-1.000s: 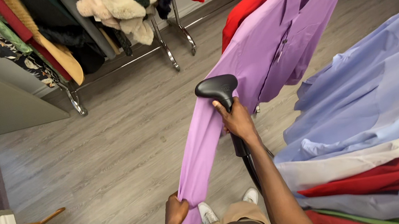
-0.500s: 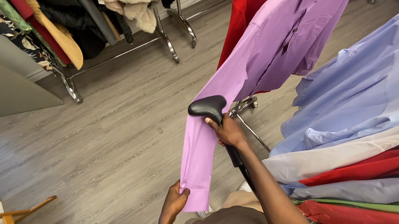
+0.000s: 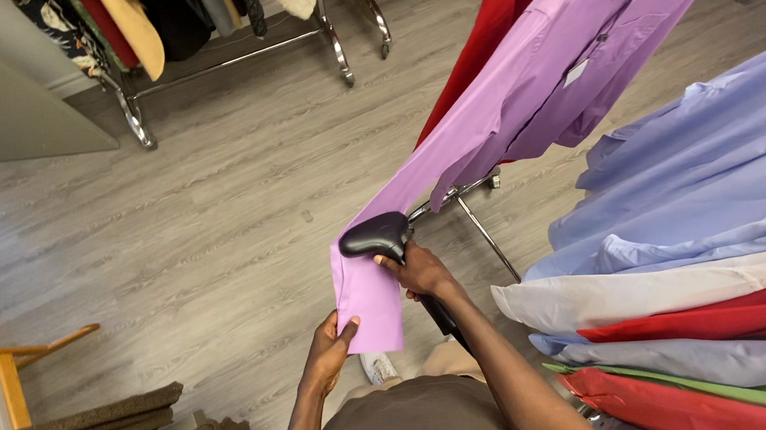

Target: The person steams several shirts on a rack using a handheld steamer, running the nozzle over the sleeves, front panels, and collars of blue, purple, red, and green shirts.

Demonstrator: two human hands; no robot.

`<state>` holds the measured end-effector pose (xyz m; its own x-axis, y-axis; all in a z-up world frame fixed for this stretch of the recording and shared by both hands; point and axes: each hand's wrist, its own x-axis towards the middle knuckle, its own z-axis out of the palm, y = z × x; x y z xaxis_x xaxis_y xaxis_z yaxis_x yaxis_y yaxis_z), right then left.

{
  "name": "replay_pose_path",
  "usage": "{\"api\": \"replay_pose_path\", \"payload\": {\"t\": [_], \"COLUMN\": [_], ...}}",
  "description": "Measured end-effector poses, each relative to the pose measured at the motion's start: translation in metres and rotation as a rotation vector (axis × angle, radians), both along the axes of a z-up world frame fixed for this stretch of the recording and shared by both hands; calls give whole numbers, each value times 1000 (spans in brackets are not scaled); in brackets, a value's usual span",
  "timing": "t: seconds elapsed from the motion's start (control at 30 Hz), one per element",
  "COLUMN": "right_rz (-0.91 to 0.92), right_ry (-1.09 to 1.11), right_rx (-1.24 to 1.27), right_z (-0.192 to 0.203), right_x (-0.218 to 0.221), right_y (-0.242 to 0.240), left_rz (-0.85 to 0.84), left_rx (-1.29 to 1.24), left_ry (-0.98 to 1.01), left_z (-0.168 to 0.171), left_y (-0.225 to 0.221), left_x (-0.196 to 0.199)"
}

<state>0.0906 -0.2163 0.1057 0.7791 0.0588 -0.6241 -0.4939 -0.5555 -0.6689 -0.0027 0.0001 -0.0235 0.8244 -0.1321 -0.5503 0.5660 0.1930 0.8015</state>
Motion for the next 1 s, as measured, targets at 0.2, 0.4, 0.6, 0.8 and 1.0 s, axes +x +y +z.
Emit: {"api": "replay_pose_path", "payload": {"t": [0.2, 0.4, 0.6, 0.8, 1.0], "right_rz": [163, 187, 170, 113, -21], "right_ry": [87, 152, 162, 51, -55], "right_rx": [-31, 41, 60, 52, -63], "right_z": [-33, -28, -26, -17, 20], "right_x": [-14, -34, -35, -26, -15], "right_y": [17, 28, 25, 15, -12], "left_rz": [99, 183, 194, 122, 63], "left_rx": [-72, -227, -254, -72, 41], "left_ry": [-12, -30, -18, 25, 61], "left_z": [-17, -21, -34, 2, -9], "left_y": [3, 6, 9, 20, 37], "left_x": [0, -3, -13, -28, -34]}}
